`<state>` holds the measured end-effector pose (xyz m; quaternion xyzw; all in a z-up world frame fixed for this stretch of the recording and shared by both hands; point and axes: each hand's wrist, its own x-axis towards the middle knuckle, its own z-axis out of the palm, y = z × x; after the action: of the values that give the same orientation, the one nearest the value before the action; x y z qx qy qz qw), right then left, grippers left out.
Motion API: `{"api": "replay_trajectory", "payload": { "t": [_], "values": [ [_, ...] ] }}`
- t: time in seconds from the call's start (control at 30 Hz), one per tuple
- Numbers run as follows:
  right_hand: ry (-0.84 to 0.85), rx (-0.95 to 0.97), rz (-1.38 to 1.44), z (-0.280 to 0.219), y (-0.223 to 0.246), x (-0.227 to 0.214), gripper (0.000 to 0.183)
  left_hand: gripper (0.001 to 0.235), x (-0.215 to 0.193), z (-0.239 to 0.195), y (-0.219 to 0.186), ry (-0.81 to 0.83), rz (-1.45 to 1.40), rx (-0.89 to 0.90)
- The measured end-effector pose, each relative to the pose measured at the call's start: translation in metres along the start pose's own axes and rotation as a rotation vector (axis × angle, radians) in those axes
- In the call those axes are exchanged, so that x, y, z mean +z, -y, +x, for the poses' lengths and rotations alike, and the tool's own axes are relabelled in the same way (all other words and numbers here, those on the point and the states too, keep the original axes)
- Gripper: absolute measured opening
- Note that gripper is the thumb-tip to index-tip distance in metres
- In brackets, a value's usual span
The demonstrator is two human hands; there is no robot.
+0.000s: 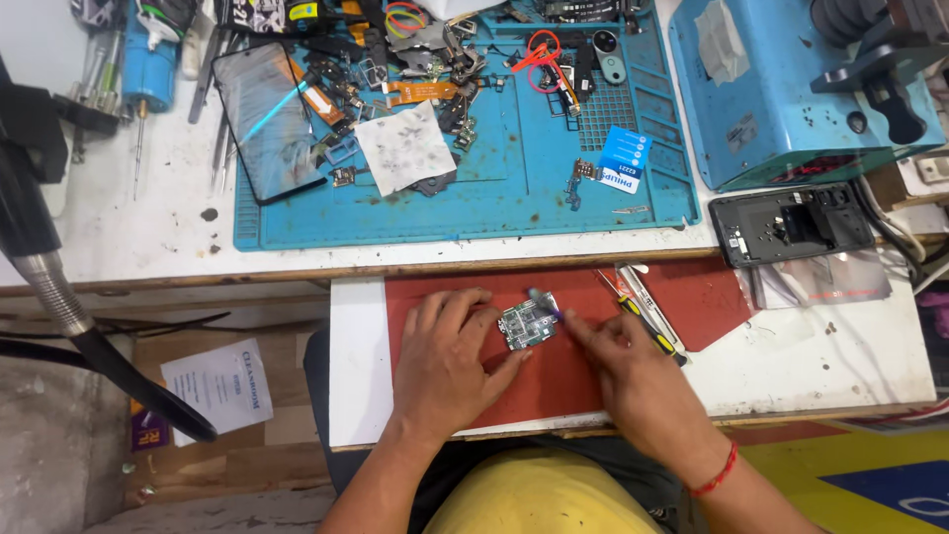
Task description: The person uses a purple toothbrush to scrub the surface of a small green circuit board placed on a red mat. They repeatedly brush different areas of the board, occasionally repositioning it with their left hand. The workspace is cluttered with various electronic parts and tools.
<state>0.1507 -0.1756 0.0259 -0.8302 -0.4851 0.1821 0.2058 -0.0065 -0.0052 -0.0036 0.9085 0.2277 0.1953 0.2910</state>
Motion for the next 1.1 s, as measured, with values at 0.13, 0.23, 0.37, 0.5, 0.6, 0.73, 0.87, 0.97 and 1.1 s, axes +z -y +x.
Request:
{"api": "replay_trajectory", "payload": {
  "t": [0.13,0.23,0.37,0.5,0.6,0.73,0.87,0.97,1.1],
  "values": [
    [0.189,-0.030,0.013,-0.007,0.004,-0.001,0.068,0.050,-0.001,0.001,-0.002,-0.010,0.021,0.011],
    [0.091,0.038,-0.025,-0.004,-0.002,-0.006,0.063,0.047,0.001,0.001,0.000,-0.016,0.010,0.002],
    [0.154,-0.006,-0.021,-0.006,0.002,-0.004,0.068,0.048,-0.001,0.002,0.000,-0.037,0.018,0.028],
    [-0.008,-0.112,-0.024,-0.004,-0.004,-0.002,0.060,0.048,0.004,-0.002,-0.001,-0.049,0.021,0.031],
    [0.284,-0.046,-0.047,-0.008,0.002,-0.002,0.075,0.048,0.000,-0.001,0.000,-0.051,0.041,0.034],
    [0.082,0.017,-0.065,0.002,-0.002,-0.003,0.059,0.046,0.001,-0.001,-0.001,-0.035,0.022,0.007],
    [0.108,-0.107,-0.022,-0.004,0.002,-0.003,0.066,0.047,-0.001,-0.001,-0.001,-0.043,0.032,0.032],
    [0.069,-0.049,-0.031,-0.007,0.002,-0.007,0.065,0.047,0.002,-0.002,-0.002,-0.041,0.020,0.029],
    [0.302,-0.008,-0.091,-0.007,0.009,-0.007,0.072,0.048,-0.001,-0.003,0.000,-0.037,0.029,0.020]
  ]
}}
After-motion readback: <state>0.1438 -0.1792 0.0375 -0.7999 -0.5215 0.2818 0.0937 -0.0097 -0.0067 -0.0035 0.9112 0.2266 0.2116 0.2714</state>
